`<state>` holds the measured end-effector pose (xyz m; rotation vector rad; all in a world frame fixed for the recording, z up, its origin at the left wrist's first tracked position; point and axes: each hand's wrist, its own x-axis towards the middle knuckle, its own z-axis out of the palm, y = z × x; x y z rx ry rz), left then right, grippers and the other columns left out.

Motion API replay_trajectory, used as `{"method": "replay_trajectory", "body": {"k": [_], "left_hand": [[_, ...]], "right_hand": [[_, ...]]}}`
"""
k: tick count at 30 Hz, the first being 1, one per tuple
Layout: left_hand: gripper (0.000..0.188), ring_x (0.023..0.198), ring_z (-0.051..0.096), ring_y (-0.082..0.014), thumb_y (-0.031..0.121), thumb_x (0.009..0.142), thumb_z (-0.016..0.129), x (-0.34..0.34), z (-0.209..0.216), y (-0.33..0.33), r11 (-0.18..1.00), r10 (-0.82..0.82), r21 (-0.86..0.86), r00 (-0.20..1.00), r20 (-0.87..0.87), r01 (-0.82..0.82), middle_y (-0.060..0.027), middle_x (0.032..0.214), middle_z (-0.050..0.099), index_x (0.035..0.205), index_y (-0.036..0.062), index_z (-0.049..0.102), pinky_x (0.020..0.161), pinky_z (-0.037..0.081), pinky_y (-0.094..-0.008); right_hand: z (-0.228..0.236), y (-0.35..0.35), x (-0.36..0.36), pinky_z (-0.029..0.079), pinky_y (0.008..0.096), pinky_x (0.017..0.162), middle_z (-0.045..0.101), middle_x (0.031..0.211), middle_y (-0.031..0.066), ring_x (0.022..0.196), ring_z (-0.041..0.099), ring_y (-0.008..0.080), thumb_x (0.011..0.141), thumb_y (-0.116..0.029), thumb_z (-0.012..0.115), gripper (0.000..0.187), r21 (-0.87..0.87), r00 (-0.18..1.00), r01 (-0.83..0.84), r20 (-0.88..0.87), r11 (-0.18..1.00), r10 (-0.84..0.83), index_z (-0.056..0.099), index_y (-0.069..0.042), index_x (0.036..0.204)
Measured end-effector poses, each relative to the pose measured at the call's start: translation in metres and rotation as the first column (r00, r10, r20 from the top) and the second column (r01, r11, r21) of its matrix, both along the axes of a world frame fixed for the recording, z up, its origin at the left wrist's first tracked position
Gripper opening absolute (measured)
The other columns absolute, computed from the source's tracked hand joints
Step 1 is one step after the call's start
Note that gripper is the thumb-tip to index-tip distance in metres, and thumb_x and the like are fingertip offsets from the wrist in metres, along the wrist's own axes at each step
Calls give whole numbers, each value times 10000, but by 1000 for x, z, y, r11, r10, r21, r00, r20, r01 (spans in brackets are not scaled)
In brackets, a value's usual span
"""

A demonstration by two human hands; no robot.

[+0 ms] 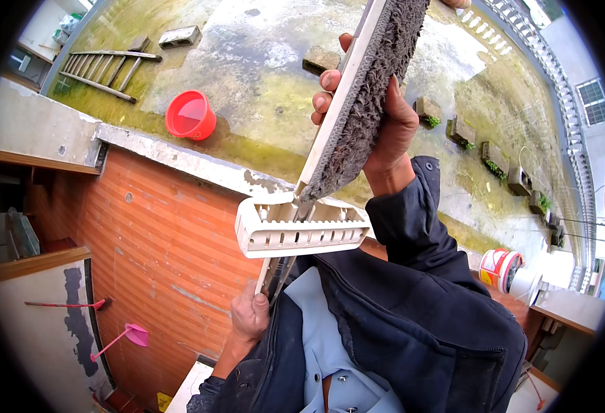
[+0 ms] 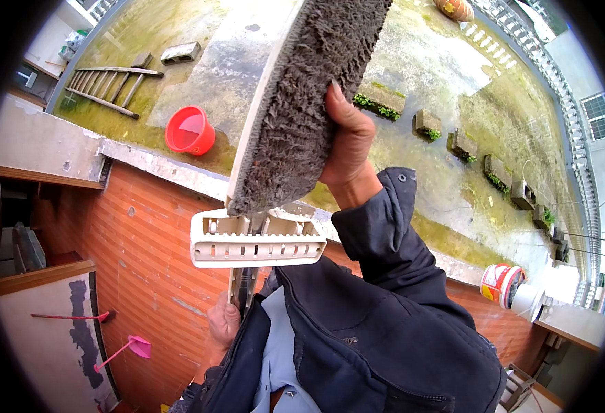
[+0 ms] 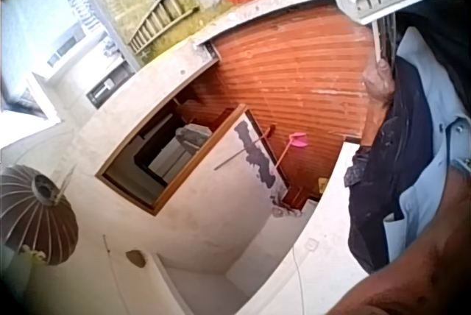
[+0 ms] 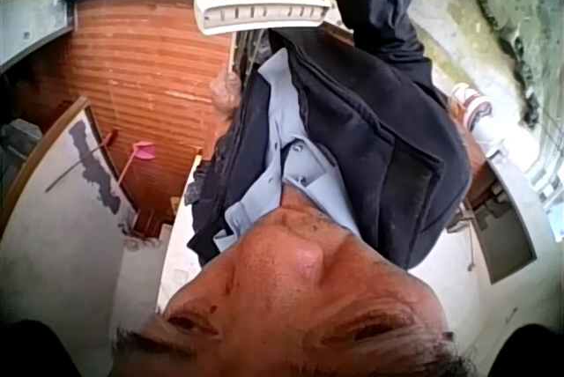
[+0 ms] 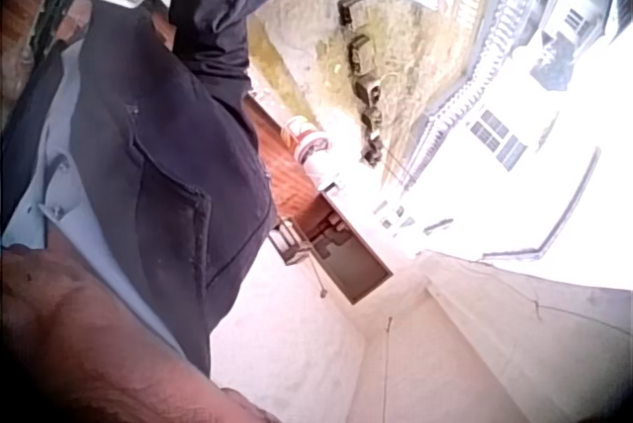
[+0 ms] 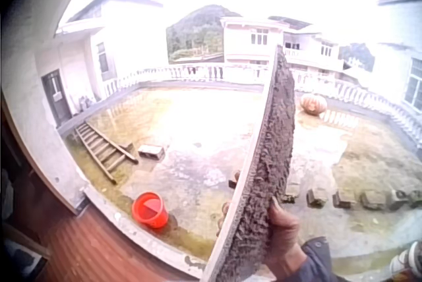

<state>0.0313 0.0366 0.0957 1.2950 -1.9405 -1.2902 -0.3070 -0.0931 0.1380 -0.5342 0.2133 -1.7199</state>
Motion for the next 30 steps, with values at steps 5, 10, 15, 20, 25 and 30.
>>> {"method": "replay_trajectory", "body": {"k": [5, 10, 15, 20, 25, 30], "left_hand": [[539, 569, 602, -309, 504, 1017, 375, 1, -8, 1, 997, 30, -78, 997, 78, -24, -131, 694, 571, 986, 15, 599, 516, 458, -393], [519, 607, 619, -334, 491, 1012, 410, 0, -9, 1, 993, 46, -110, 993, 111, -33, -150, 749, 600, 994, 11, 605, 533, 470, -402], [490, 610, 593, -248, 485, 936, 579, 4, -7, -12, 990, -39, 135, 998, -52, 45, -111, 747, 602, 913, -3, 619, 558, 451, -345], [349, 625, 444, -90, 330, 825, 737, 5, -6, -47, 822, -222, 473, 943, -249, 318, 18, 680, 511, 783, 26, 570, 554, 375, -274], [294, 639, 419, -74, 201, 803, 756, -13, 2, -50, 771, -183, 588, 969, -163, 245, 33, 659, 464, 747, 42, 515, 556, 369, -273], [370, 632, 446, -105, 316, 817, 788, -21, -8, -40, 902, -101, 386, 963, -251, 195, 1, 655, 498, 812, 15, 573, 574, 413, -295]], "right_hand": [[5, 2, 6, 518, 470, 973, 571, 1295, 261, 1128, 625, 348, 963, -401, 513, 574, -21, 993, -45, 109, 999, 47, 475, 11, 1361], [3, 0, 5, 538, 472, 910, 593, 1198, 206, 1039, 629, 334, 953, -405, 546, 657, 73, 998, 67, -21, 995, -65, 339, -45, 1462], [-6, -5, -2, 533, 455, 882, 552, 1183, 166, 1005, 593, 308, 949, -449, 554, 751, -38, 1000, 1, 2, 999, -1, 225, -96, 1524], [-9, -14, 0, 524, 495, 904, 545, 1229, 174, 1038, 593, 335, 932, -434, 596, 786, -232, 985, -163, 23, 959, 172, 190, -139, 1537], [-17, -16, 5, 518, 519, 916, 545, 1241, 170, 1061, 593, 357, 926, -416, 615, 795, -212, 972, -218, 34, 953, 231, 177, -170, 1542], [-14, -17, 4, 517, 528, 921, 558, 1217, 173, 1052, 601, 364, 920, -411, 612, 781, -241, 969, -222, 53, 945, 241, 199, -169, 1536]]}}
